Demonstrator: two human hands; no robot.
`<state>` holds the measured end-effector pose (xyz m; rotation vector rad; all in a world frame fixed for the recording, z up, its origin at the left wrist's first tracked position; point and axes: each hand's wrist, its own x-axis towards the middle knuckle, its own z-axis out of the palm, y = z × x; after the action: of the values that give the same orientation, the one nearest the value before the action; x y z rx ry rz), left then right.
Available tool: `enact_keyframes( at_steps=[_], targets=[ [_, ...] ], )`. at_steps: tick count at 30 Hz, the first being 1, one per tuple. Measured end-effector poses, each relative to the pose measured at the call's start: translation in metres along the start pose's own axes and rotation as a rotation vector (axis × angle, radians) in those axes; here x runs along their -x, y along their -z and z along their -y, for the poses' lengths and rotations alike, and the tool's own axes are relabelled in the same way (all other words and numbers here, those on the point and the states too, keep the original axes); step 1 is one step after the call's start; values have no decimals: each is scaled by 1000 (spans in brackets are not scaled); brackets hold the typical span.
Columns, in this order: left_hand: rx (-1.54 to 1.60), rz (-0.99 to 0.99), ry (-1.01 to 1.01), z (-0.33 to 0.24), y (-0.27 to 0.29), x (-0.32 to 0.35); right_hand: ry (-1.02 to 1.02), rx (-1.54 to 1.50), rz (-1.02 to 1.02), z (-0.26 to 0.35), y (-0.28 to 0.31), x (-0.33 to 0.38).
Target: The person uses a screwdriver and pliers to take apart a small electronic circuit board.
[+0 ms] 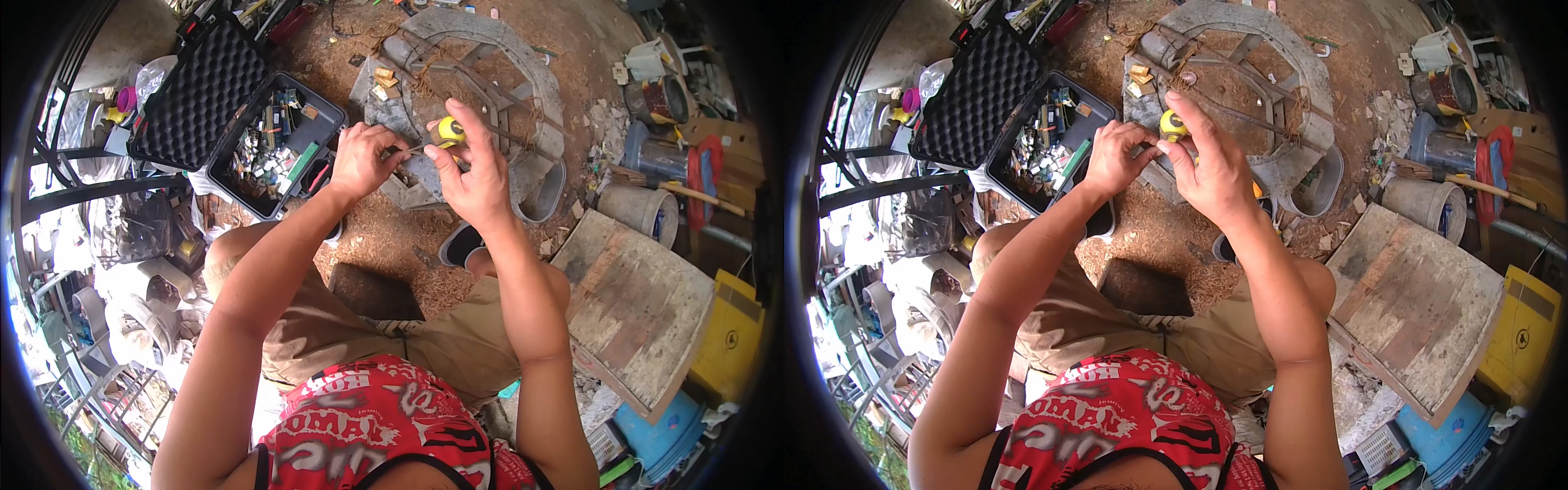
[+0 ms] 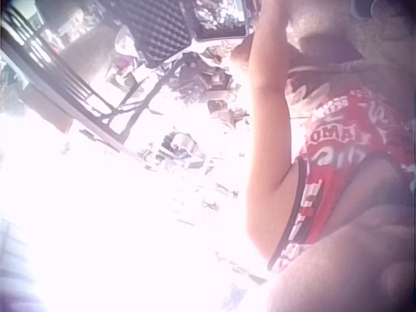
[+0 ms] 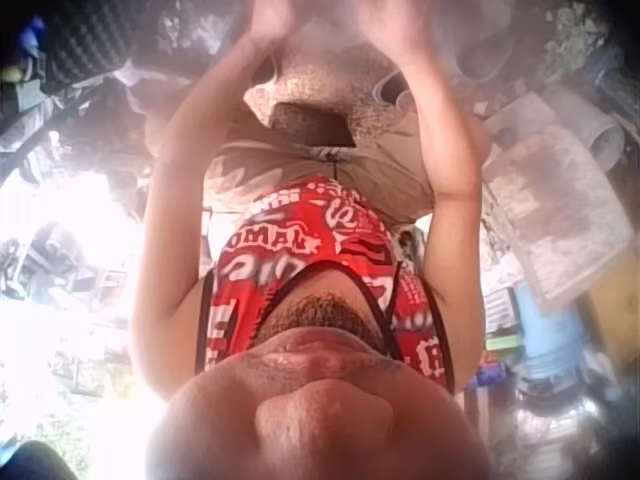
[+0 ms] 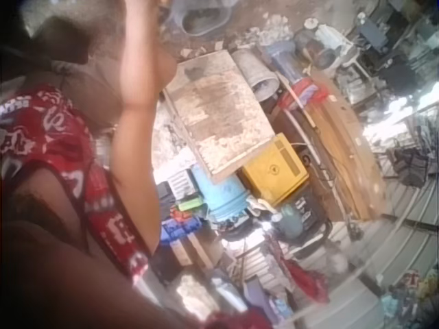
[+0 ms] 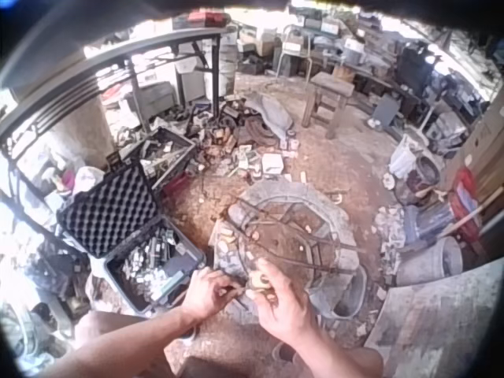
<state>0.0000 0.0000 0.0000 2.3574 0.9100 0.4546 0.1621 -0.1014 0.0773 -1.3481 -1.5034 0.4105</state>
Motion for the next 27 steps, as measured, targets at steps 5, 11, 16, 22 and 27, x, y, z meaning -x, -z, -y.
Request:
enact_keyframes(
  at_steps=[5, 11, 16, 22, 27],
  targets=[
    [81, -79, -43, -4, -3, 3, 45, 53, -15, 1, -1, -1],
    [89, -91, -94, -3, -1, -2, 84, 90, 17, 5, -2, -4],
    [90, -54, -53, -2, -4, -8, 32, 68, -96, 12, 2, -9],
    [152, -26, -22, -1, -5, -7, -445, 586, 183, 5, 56, 19],
    [145, -32, -28, -3, -5, -9, -693, 864, 655, -10, 42, 48]
  ],
)
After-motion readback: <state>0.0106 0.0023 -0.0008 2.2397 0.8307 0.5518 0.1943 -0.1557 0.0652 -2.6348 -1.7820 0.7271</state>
